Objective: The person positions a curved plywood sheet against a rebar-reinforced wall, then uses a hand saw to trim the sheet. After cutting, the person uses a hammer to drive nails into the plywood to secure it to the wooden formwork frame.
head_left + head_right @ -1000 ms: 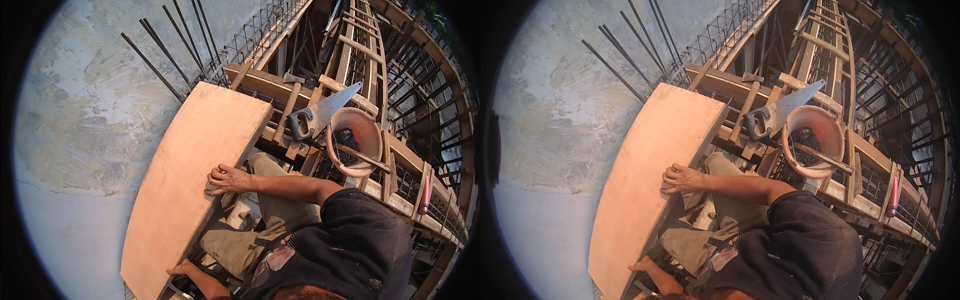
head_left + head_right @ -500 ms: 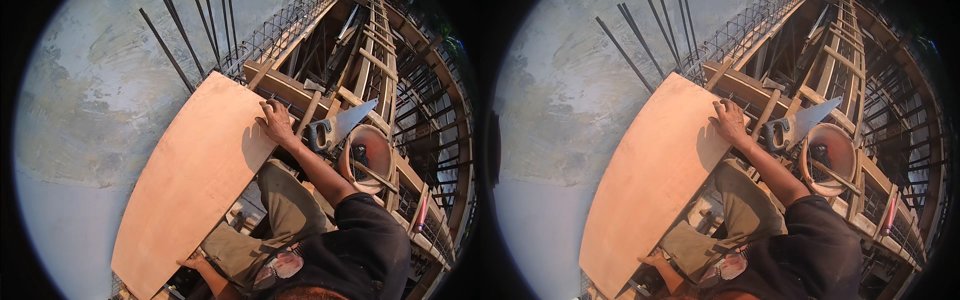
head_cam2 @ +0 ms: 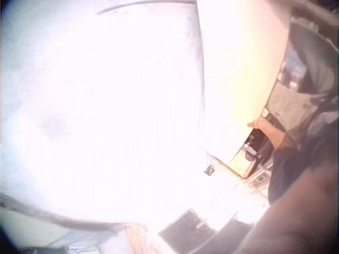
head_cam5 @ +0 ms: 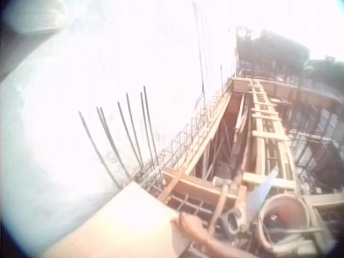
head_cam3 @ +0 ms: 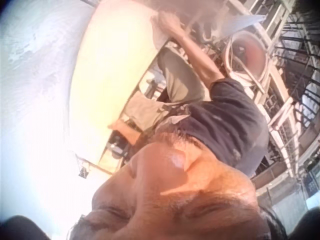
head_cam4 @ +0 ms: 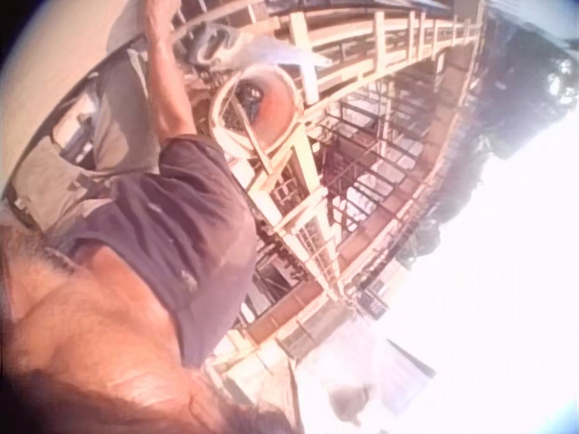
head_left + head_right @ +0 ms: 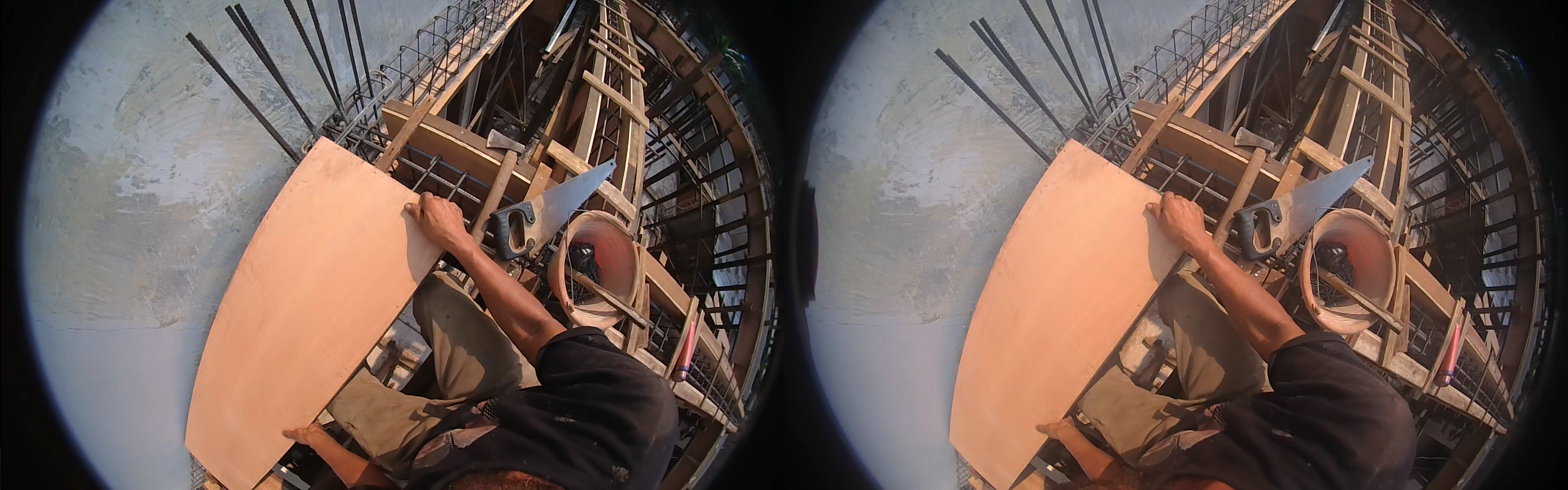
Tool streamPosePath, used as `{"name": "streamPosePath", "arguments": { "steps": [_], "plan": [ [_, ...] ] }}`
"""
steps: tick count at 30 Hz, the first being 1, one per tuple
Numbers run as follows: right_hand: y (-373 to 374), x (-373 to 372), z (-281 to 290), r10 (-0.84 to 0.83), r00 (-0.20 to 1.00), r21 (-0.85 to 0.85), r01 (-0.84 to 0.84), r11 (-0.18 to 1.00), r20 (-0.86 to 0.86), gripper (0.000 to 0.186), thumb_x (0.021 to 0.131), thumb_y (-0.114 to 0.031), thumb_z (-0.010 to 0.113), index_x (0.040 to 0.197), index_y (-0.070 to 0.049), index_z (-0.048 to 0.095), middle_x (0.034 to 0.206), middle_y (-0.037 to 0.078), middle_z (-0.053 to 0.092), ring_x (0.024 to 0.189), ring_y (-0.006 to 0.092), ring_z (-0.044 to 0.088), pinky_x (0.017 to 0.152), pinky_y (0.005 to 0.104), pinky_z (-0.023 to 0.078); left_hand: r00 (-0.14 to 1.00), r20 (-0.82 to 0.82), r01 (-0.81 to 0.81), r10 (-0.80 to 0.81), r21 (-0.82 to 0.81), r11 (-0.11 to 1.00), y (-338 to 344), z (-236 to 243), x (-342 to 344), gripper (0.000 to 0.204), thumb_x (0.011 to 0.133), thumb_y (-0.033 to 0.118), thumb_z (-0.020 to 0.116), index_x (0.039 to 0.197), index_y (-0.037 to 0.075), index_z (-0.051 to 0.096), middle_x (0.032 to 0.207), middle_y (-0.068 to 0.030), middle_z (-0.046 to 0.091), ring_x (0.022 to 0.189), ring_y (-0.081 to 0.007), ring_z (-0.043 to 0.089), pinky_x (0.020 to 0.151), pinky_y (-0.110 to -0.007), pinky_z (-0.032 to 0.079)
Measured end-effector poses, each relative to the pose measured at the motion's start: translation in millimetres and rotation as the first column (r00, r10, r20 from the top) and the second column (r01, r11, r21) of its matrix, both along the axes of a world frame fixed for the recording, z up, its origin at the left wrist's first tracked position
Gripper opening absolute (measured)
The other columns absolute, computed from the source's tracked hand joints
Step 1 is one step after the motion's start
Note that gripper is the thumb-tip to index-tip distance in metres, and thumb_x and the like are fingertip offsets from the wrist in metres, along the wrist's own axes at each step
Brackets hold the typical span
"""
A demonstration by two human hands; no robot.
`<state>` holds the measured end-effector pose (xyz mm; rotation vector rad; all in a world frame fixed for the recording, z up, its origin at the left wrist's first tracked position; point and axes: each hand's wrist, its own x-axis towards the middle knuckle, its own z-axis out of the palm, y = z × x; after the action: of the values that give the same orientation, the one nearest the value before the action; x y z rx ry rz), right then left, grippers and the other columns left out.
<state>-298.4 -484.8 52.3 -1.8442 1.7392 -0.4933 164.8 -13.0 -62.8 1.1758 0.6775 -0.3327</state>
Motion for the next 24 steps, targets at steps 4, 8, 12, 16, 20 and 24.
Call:
{"name": "streamPosePath", "arguments": {
  "steps": [4, 8, 12, 16, 20, 24],
  "plan": [
    [9.9, 3.3, -24.0, -0.018, 1.0, -0.046, 0.018, 0.999, 0.007, 0.051, 0.1, -0.045, 0.06, 0.099, 0.006, 0.062, 0.103, 0.029, 0.069, 0.094, 0.047, 0.069, 0.084, 0.0531, 0.055, 0.786, -0.13, -0.531, 0.605, -0.643, 0.552, 13.4, -14.8, 31.2, 0.08, 0.097, 0.07, 0.035, 0.159, 0.018, 0.037, 0.166, -0.0046, 0.033, 0.155, -0.0272, 0.023, 0.121, -0.056, 0.019],
    [13.4, -11.7, -30.0, 0.075, 0.993, -0.035, -0.072, 0.997, 0.086, 0.056, 0.101, -0.041, 0.059, 0.129, 0.007, 0.058, 0.119, 0.028, 0.064, 0.116, 0.043, 0.061, 0.098, 0.0485, 0.051, 0.441, -0.891, 0.012, 0.106, -0.113, -0.994, 2.0, 21.3, 7.8, 0.075, 0.096, 0.062, 0.044, 0.155, 0.015, 0.039, 0.16, -0.0091, 0.036, 0.15, -0.0299, 0.028, 0.115, -0.059, 0.028],
    [47.8, -50.9, 5.0, -0.048, 0.938, -0.204, 0.125, 0.971, 0.343, 0.048, 0.098, -0.025, 0.065, 0.137, 0.001, 0.056, 0.121, 0.024, 0.059, 0.116, 0.0396, 0.059, 0.099, 0.0467, 0.05, 0.792, 0.021, -0.213, -0.611, 0.946, -0.244, -113.6, 64.9, -80.2, 0.064, 0.097, 0.046, 0.059, 0.145, 0.004, 0.049, 0.145, -0.0213, 0.045, 0.138, -0.0381, 0.043, 0.108, -0.059, 0.04],
    [91.0, -84.4, -9.2, -0.077, 0.935, -0.211, 0.158, 0.965, 0.346, 0.044, 0.091, -0.009, 0.074, 0.132, -0.002, 0.061, 0.112, 0.02, 0.058, 0.102, 0.0369, 0.063, 0.083, 0.0426, 0.054, 0.172, 0.093, -0.23, -0.981, 0.972, 0.051, -233.2, 77.8, -118.0, 0.056, 0.098, 0.03, 0.065, 0.141, -0.004, 0.051, 0.144, -0.0259, 0.048, 0.138, -0.0395, 0.043, 0.112, -0.053, 0.04],
    [124.5, -92.5, -35.7, 0.098, 0.952, -0.291, -0.01, 0.957, 0.289, 0.045, 0.085, -0.004, 0.076, 0.129, -0.005, 0.063, 0.108, 0.017, 0.061, 0.098, 0.0349, 0.063, 0.08, 0.0425, 0.055, -0.252, 0.14, -0.09, -0.958, 0.982, 0.167, -324.0, 95.4, -135.7, 0.055, 0.102, 0.031, 0.061, 0.138, -0.009, 0.051, 0.143, -0.0271, 0.048, 0.137, -0.0394, 0.043, 0.113, -0.05, 0.04],
    [142.7, -113.4, -41.6, 0.197, 0.952, -0.29, -0.125, 0.949, 0.234, 0.045, 0.081, -0.002, 0.076, 0.125, -0.006, 0.066, 0.105, 0.013, 0.064, 0.098, 0.0318, 0.064, 0.08, 0.0414, 0.056, -0.542, 0.047, 0.015, -0.839, 0.999, 0.046, -430.5, 88.8, -193.7, 0.063, 0.105, 0.041, 0.055, 0.144, -0.007, 0.047, 0.152, -0.0275, 0.041, 0.145, -0.0392, 0.034, 0.119, -0.053, 0.031]
  ]
}}
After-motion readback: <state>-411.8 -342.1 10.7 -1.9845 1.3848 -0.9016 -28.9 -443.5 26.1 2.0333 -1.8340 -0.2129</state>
